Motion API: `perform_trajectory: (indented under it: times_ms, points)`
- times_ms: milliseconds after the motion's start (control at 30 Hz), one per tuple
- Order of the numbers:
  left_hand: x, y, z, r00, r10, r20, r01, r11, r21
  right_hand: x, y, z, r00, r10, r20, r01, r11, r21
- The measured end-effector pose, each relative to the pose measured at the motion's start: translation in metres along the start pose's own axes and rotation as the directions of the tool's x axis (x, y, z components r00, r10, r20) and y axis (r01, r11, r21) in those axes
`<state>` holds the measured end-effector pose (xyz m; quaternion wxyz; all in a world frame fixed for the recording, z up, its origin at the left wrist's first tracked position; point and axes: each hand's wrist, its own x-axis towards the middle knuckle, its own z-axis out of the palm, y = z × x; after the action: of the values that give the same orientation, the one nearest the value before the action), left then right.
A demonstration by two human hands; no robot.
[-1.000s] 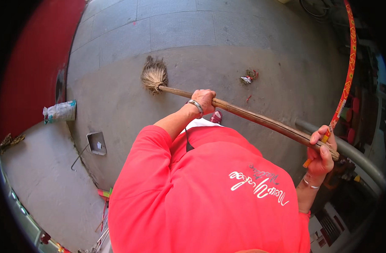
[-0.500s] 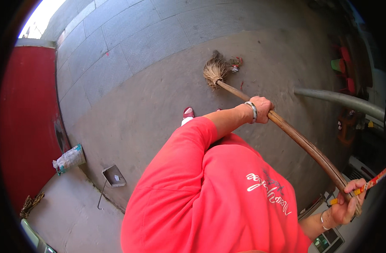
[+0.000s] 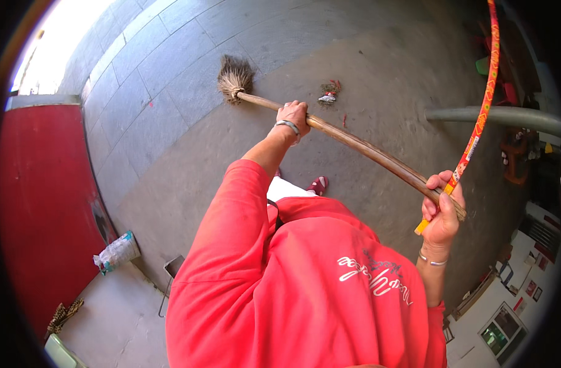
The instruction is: The person sweeps the floor using a broom while holding a fly swatter, gathering debris across the room toward a dustpan.
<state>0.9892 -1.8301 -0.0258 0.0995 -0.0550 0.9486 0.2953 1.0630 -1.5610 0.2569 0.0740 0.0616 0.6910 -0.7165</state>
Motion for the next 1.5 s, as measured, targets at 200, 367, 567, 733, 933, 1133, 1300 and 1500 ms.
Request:
perform_trajectory:
  times_ms: [200,367,567,733,933,1133,1300,1500]
  points:
    - [0.001,0.074,0.007,0.944,0.194,0.268,-0.210,0.977,0.030,-0.042,-0.025,-0.039,0.977,-0.064,-0.206,0.062,0.998,-0.017]
    - [-0.006,0.144,0.032,0.863,0.349,0.364,-0.374,0.927,-0.003,-0.078,-0.053,-0.079,0.935,-0.204,-0.291,0.160,0.973,-0.169]
    - [-0.052,0.187,0.039,0.865,0.501,0.023,-0.486,0.849,-0.208,-0.098,-0.098,-0.154,0.918,-0.315,-0.242,0.275,0.943,-0.185]
    - [-0.067,0.178,0.039,0.796,0.458,0.397,-0.375,0.887,-0.270,-0.071,-0.094,-0.141,0.962,-0.238,-0.136,0.209,0.958,-0.196]
    - [-0.075,0.180,0.057,0.813,0.478,0.331,-0.370,0.865,-0.339,-0.060,-0.111,-0.136,0.976,-0.216,-0.013,0.202,0.930,-0.308]
    - [-0.065,0.193,0.032,0.812,0.512,0.281,-0.434,0.851,-0.296,-0.074,-0.116,-0.166,0.955,-0.290,-0.053,0.268,0.929,-0.257]
    - [-0.035,0.163,0.031,0.839,0.463,0.287,-0.437,0.886,-0.153,-0.067,-0.072,-0.148,0.974,-0.164,-0.159,0.144,0.981,-0.130]
    - [0.007,0.152,0.020,0.826,0.492,0.276,-0.499,0.865,-0.051,-0.062,-0.041,-0.132,0.973,-0.118,-0.196,0.116,0.993,-0.024]
